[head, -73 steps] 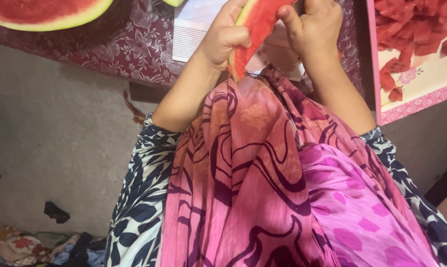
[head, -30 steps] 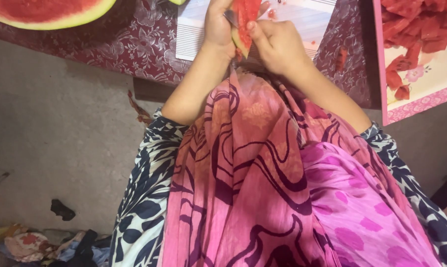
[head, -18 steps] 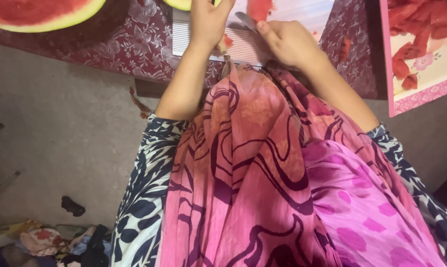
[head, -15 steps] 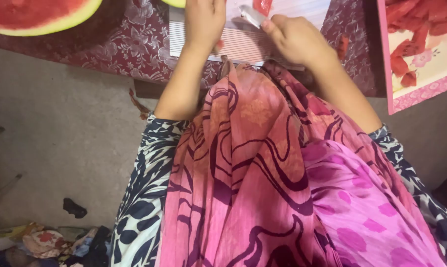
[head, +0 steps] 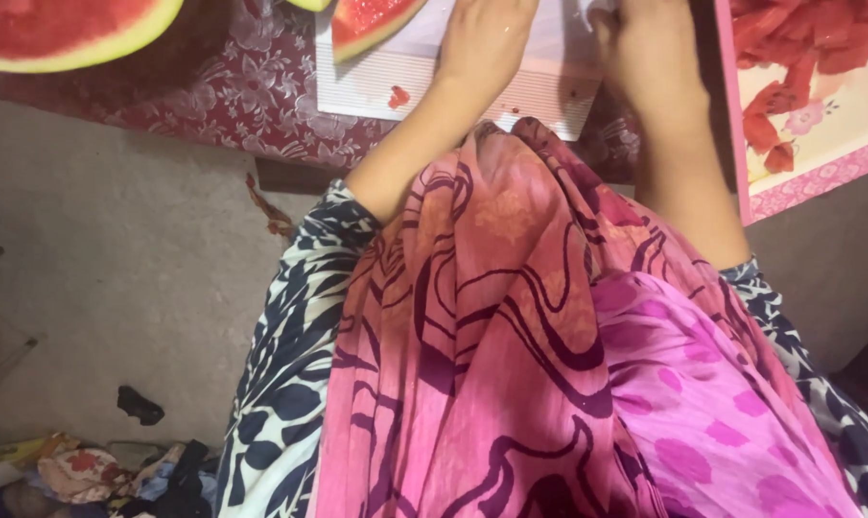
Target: Cutting a whole watermelon into slices and then dicing those slices into smaller pieces on a tray.
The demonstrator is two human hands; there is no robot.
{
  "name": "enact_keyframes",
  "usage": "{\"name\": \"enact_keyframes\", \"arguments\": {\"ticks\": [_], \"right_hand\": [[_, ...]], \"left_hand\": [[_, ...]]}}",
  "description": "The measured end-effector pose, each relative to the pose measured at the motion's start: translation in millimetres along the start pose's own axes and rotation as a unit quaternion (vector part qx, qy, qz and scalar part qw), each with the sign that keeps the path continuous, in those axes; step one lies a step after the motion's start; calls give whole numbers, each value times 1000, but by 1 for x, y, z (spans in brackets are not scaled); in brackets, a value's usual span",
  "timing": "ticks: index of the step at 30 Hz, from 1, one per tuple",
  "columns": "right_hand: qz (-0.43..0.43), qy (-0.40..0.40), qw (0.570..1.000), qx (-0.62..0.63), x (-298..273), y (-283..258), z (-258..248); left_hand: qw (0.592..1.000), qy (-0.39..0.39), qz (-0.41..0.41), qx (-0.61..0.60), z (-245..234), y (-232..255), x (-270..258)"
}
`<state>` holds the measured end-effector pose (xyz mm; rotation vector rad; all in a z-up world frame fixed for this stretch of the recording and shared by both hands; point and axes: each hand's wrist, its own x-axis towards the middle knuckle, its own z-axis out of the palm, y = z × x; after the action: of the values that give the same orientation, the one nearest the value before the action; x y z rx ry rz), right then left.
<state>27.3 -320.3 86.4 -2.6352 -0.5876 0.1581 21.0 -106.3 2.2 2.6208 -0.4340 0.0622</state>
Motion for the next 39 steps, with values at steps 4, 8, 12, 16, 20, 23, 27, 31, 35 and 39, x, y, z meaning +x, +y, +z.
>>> {"name": "enact_keyframes", "arguments": {"ticks": [4,8,12,16,20,23,27,31,35,39], "right_hand": [[-10,57,998,-19,-4,-6,10],[-5,65,997,41,-8,-21,7],[-4,66,997,43,-9,-13,18],[44,-16,999,13,-5,-19,16],[-47,-5,998,46,-14,-43,-3],[-14,-23,999,45,-22,-44,-8],[20,16,997,74,-23,-36,-2],[-65,75,993,65,-10,-24,26],[-65,51,996,35,-4,-17,40],[-40,44,998,27,-6,9,51]], "left_hand": [[998,35,24,-47,-23,2,-16],[994,77,66,-27,-45,9,-27],[998,-15,10,-59,-47,7,-24],[985,-46,-128,-102,-51,5,-1],[997,30,-45,-55,-38,9,-6],[999,48,-5,-11,-49,17,-13],[1000,16,9,24,-45,23,-25],[999,-3,-4,32,-50,28,-21],[999,-13,-13,32,-66,33,-19],[998,-43,-21,29,-62,37,-25]]}}
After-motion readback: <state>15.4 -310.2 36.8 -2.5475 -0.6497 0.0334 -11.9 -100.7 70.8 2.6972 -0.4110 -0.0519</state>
